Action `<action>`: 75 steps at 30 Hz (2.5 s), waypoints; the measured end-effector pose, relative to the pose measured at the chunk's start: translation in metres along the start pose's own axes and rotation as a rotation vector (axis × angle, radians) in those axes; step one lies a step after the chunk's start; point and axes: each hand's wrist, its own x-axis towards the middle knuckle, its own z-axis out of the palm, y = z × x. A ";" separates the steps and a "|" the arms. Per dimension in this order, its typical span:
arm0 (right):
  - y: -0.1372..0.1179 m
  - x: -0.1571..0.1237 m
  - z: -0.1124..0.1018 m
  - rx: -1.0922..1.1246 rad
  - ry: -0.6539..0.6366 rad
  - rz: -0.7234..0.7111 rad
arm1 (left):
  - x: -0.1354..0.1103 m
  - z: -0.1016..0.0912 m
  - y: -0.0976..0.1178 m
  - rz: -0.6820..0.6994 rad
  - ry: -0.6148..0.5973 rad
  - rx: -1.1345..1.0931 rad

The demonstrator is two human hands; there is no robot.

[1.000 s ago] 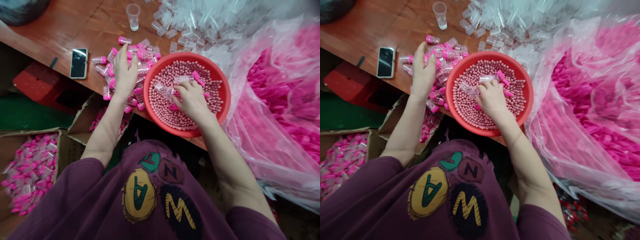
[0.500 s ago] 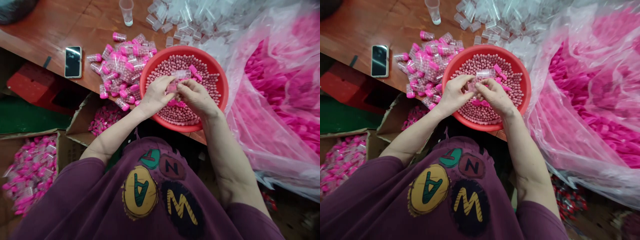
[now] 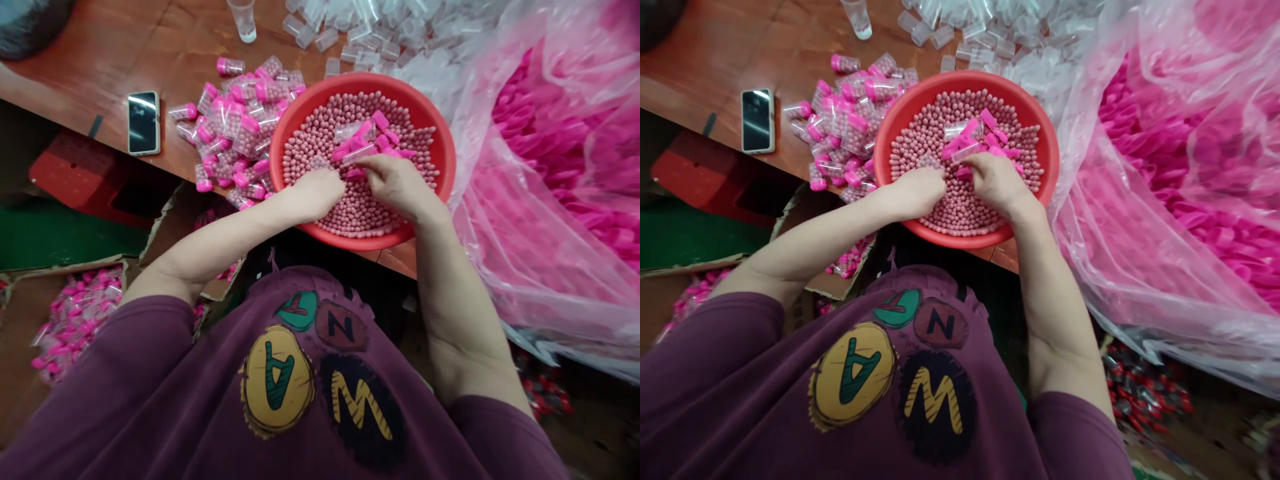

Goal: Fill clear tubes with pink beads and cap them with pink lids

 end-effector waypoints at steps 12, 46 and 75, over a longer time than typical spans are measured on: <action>0.054 -0.006 -0.012 0.431 0.523 0.292 | 0.057 0.022 0.016 0.039 0.072 -0.728; -0.065 -0.064 -0.030 0.158 -0.072 0.312 | -0.007 0.003 0.025 -0.246 0.222 -1.387; -0.011 -0.014 -0.006 -0.461 0.152 0.236 | -0.006 -0.002 0.017 -0.363 0.360 -2.036</action>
